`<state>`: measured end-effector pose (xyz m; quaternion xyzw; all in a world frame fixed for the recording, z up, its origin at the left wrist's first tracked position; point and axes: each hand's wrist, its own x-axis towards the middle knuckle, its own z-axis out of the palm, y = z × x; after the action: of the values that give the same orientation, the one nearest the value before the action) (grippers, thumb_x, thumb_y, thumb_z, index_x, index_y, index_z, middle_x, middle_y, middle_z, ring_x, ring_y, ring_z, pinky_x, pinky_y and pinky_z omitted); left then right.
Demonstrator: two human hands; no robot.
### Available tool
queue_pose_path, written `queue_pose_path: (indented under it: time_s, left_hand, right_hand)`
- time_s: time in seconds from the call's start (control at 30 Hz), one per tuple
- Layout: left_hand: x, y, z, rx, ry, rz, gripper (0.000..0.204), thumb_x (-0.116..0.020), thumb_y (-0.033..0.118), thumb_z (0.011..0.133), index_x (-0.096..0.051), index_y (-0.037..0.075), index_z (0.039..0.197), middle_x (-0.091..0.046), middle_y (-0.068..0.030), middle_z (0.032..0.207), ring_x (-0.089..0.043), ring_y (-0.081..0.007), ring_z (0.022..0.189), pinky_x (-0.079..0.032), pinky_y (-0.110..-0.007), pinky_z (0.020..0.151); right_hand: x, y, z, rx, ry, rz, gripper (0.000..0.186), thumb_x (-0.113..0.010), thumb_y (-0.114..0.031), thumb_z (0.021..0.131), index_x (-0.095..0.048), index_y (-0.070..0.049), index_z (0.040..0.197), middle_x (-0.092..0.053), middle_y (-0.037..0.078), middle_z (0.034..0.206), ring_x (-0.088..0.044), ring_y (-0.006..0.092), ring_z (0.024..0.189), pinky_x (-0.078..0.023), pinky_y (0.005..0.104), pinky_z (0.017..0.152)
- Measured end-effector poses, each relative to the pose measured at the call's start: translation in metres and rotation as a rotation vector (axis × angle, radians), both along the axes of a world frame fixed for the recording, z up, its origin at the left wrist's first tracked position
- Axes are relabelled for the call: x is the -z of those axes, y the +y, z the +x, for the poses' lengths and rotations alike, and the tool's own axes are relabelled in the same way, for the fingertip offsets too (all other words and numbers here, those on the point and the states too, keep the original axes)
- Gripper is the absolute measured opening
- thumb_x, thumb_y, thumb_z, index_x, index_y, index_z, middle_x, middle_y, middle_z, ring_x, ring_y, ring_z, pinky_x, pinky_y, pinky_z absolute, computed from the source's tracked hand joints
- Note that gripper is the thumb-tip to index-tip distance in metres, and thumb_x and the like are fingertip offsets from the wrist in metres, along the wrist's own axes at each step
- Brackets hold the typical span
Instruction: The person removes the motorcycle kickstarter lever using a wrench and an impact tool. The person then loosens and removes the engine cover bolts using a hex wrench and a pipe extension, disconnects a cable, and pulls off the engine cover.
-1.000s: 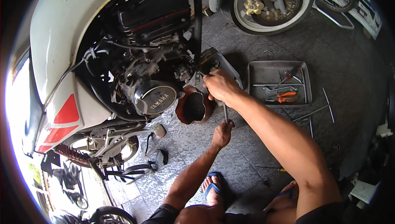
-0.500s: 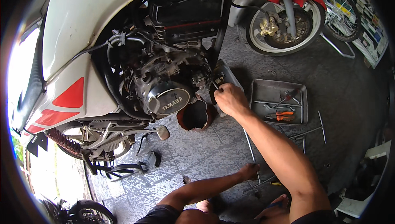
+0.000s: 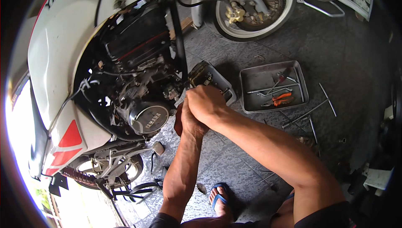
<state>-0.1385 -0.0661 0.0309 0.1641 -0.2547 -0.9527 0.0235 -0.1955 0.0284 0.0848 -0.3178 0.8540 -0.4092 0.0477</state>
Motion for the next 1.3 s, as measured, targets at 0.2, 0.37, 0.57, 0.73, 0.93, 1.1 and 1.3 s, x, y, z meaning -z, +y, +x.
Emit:
queue_pose_path:
  time_s: [0.2,0.37,0.57,0.73,0.93,1.1,1.3]
  left_hand:
    - [0.007,-0.041,-0.016,0.034,0.006,-0.103,0.037,-0.048,0.042,0.098,-0.059,0.007,0.107,-0.064,-0.0143,0.092,-0.061,-0.0263,0.068,-0.052,-0.043,0.062]
    - [0.009,-0.035,-0.018,-0.135,-0.077,-0.357,0.029,-0.047,0.035,0.1,-0.059,0.009,0.099,-0.062,-0.0063,0.08,-0.06,-0.0205,0.063,-0.051,-0.033,0.055]
    - [0.014,-0.035,-0.018,0.019,0.156,-0.112,0.027,-0.048,0.032,0.101,-0.06,0.009,0.098,-0.059,-0.0015,0.078,-0.056,-0.013,0.065,-0.051,-0.027,0.057]
    - [0.008,-0.027,-0.017,0.13,0.204,-0.099,0.026,-0.05,0.032,0.1,-0.06,0.009,0.095,-0.06,-0.0013,0.077,-0.055,-0.0113,0.065,-0.051,-0.027,0.059]
    - [0.004,-0.021,-0.017,-0.168,0.005,-0.234,0.022,-0.057,0.029,0.097,-0.062,0.008,0.093,-0.064,-0.0036,0.081,-0.06,-0.0155,0.078,-0.051,-0.031,0.077]
    - [0.003,-0.02,-0.017,-0.108,0.021,-0.377,0.02,-0.053,0.029,0.099,-0.058,0.01,0.095,-0.059,0.0004,0.082,-0.057,-0.0137,0.075,-0.049,-0.034,0.076]
    - [0.007,-0.017,-0.017,-0.112,0.033,-0.26,0.027,-0.047,0.032,0.102,-0.057,0.007,0.101,-0.058,-0.0028,0.085,-0.056,-0.0183,0.078,-0.05,-0.034,0.075]
  right_hand:
    - [0.015,0.002,-0.009,0.007,-0.203,-0.289,0.037,-0.055,-0.029,0.092,-0.064,0.004,0.079,-0.067,0.025,0.079,-0.069,0.0349,0.069,-0.055,0.0433,0.065]
    - [0.034,0.048,-0.015,-0.156,-1.693,-0.701,0.05,-0.044,-0.052,0.097,-0.06,-0.005,0.089,-0.061,0.006,0.065,-0.059,0.0156,0.047,-0.047,0.0292,0.041]
    - [0.049,0.039,0.006,-0.37,-1.422,-0.909,0.04,-0.055,-0.048,0.095,-0.059,-0.009,0.088,-0.059,0.0,0.064,-0.054,0.0091,0.05,-0.039,0.0222,0.042]
    - [0.046,0.038,0.003,-0.503,-1.526,-0.956,0.037,-0.062,-0.046,0.091,-0.057,-0.009,0.092,-0.061,0.001,0.066,-0.058,0.0087,0.055,-0.045,0.024,0.044]
    - [0.054,0.028,0.011,-0.155,-0.067,-0.251,0.027,-0.063,-0.018,0.087,-0.057,-0.001,0.106,-0.062,0.012,0.078,-0.065,0.0212,0.061,-0.052,0.0338,0.048]
    - [0.073,0.039,0.007,0.063,-0.004,-0.321,0.025,-0.055,-0.028,0.093,-0.059,-0.003,0.094,-0.065,0.014,0.072,-0.067,0.0249,0.064,-0.053,0.0357,0.049]
    - [0.059,0.045,0.007,-0.338,-1.523,-0.727,0.046,-0.057,-0.05,0.093,-0.06,-0.005,0.081,-0.064,0.005,0.066,-0.056,0.0096,0.046,-0.045,0.0261,0.04]
